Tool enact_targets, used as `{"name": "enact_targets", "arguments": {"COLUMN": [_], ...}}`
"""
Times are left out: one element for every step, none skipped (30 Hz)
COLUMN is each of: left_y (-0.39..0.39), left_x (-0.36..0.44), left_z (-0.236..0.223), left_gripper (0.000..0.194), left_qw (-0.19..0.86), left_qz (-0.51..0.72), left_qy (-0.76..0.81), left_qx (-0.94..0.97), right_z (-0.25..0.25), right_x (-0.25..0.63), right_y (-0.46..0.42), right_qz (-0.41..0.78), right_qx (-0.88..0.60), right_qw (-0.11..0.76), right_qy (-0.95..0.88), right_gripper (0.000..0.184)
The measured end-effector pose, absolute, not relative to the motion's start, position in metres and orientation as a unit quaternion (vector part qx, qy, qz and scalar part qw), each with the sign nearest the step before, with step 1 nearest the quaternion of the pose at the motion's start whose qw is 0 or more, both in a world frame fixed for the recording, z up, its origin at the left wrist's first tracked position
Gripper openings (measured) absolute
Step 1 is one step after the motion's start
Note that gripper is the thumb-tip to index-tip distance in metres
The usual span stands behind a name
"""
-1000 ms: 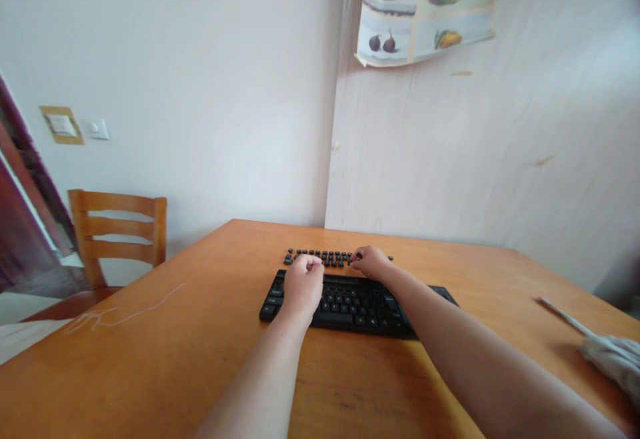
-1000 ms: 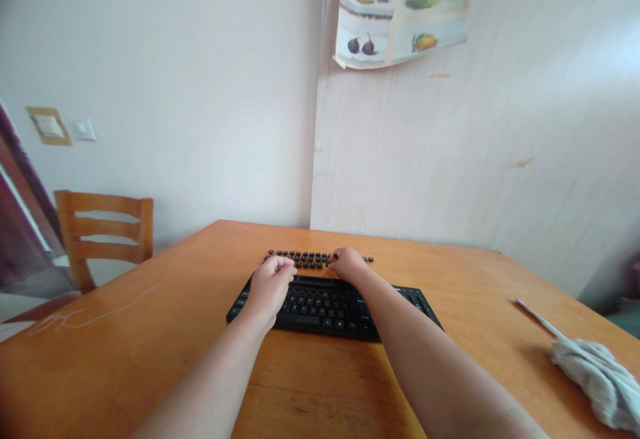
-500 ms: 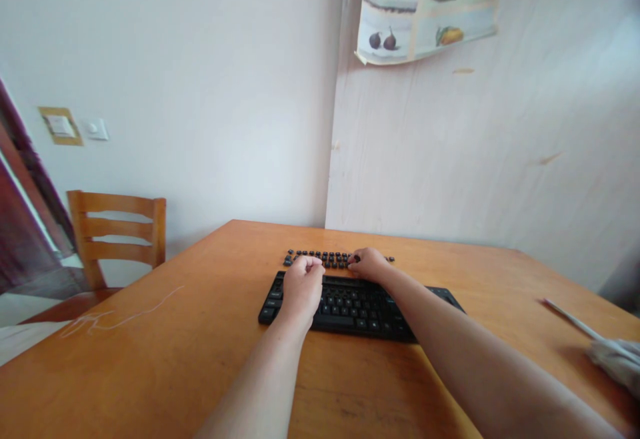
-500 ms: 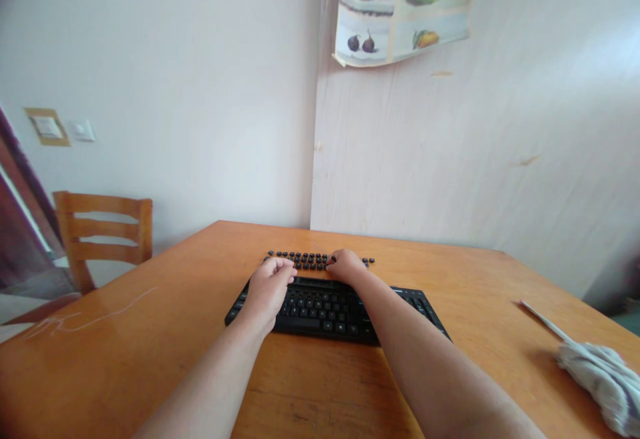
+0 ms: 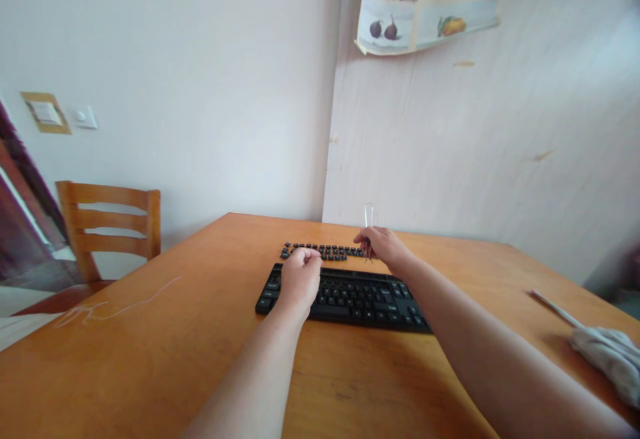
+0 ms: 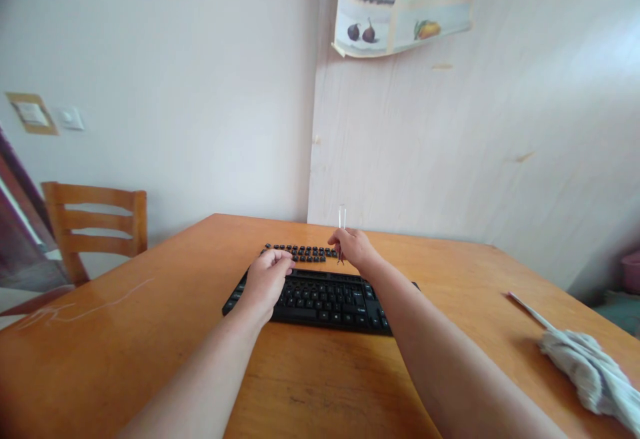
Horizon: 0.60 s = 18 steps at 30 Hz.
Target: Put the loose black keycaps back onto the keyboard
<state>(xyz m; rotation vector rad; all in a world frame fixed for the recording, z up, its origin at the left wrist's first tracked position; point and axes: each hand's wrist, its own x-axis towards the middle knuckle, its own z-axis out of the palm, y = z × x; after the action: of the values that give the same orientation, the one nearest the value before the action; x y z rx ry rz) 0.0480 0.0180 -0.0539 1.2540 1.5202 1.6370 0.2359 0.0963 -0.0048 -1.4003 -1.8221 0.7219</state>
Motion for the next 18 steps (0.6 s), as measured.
{"name": "enact_targets", "arguments": {"left_y": [0.018,0.018,0.019,0.019,0.019,0.019,0.020,0.020,0.020,0.020,0.020,0.021,0.021,0.021,0.021,0.020,0.020,0.020], "left_x": [0.048,0.048,0.049,0.049,0.049,0.050,0.050,0.050,0.051,0.051,0.050,0.050,0.050,0.050,0.050,0.050,0.050,0.051], "left_z": [-0.054,-0.055,-0.056,-0.056,-0.057,-0.057,-0.058,-0.058,-0.059,-0.059,-0.060,-0.060,-0.060,-0.060,-0.060,-0.060,-0.060,-0.060], "left_gripper": [0.019,0.019,0.019,0.019,0.019,0.018,0.018,0.018,0.018,0.018,0.018,0.018,0.017,0.017,0.017,0.016,0.016,0.016], "left_qw": [0.284,0.282,0.280,0.278,0.277,0.275,0.274,0.274,0.274,0.275,0.276,0.277,0.277,0.278,0.278,0.278,0.279,0.279], "left_qz": [0.611,0.609,0.608,0.608,0.608,0.608,0.608,0.607,0.606,0.605,0.605,0.605,0.605,0.606,0.606,0.606,0.606,0.605], "left_qy": [0.570,0.571,0.570,0.569,0.567,0.566,0.564,0.564,0.564,0.565,0.566,0.566,0.566,0.564,0.562,0.561,0.560,0.560], "left_qx": [0.471,0.473,0.476,0.479,0.482,0.484,0.487,0.488,0.489,0.488,0.487,0.487,0.487,0.488,0.489,0.490,0.491,0.492], "right_z": [-0.001,0.003,0.005,0.006,0.006,0.005,0.004,0.002,0.000,-0.002,-0.004,-0.006,-0.008,-0.009,-0.011,-0.012,-0.014,-0.015], "right_x": [0.237,0.238,0.240,0.241,0.242,0.243,0.243,0.244,0.245,0.246,0.246,0.247,0.247,0.247,0.247,0.247,0.247,0.246], "right_y": [0.088,0.081,0.073,0.067,0.061,0.056,0.053,0.050,0.048,0.046,0.046,0.045,0.046,0.046,0.046,0.046,0.047,0.047], "right_qz": [0.302,0.314,0.327,0.340,0.351,0.362,0.371,0.378,0.384,0.388,0.389,0.389,0.387,0.383,0.378,0.372,0.365,0.359], "right_qx": [-0.521,-0.505,-0.492,-0.480,-0.470,-0.461,-0.454,-0.448,-0.445,-0.444,-0.445,-0.444,-0.441,-0.437,-0.431,-0.425,-0.419,-0.414], "right_qw": [0.385,0.399,0.397,0.392,0.379,0.364,0.346,0.327,0.308,0.289,0.272,0.257,0.244,0.233,0.225,0.218,0.212,0.206], "right_qy": [-0.699,-0.698,-0.702,-0.708,-0.715,-0.724,-0.733,-0.741,-0.748,-0.754,-0.760,-0.765,-0.772,-0.780,-0.788,-0.796,-0.804,-0.811], "right_gripper": [0.033,0.034,0.036,0.037,0.037,0.036,0.034,0.033,0.033,0.032,0.031,0.030,0.030,0.029,0.029,0.029,0.029,0.029]}}
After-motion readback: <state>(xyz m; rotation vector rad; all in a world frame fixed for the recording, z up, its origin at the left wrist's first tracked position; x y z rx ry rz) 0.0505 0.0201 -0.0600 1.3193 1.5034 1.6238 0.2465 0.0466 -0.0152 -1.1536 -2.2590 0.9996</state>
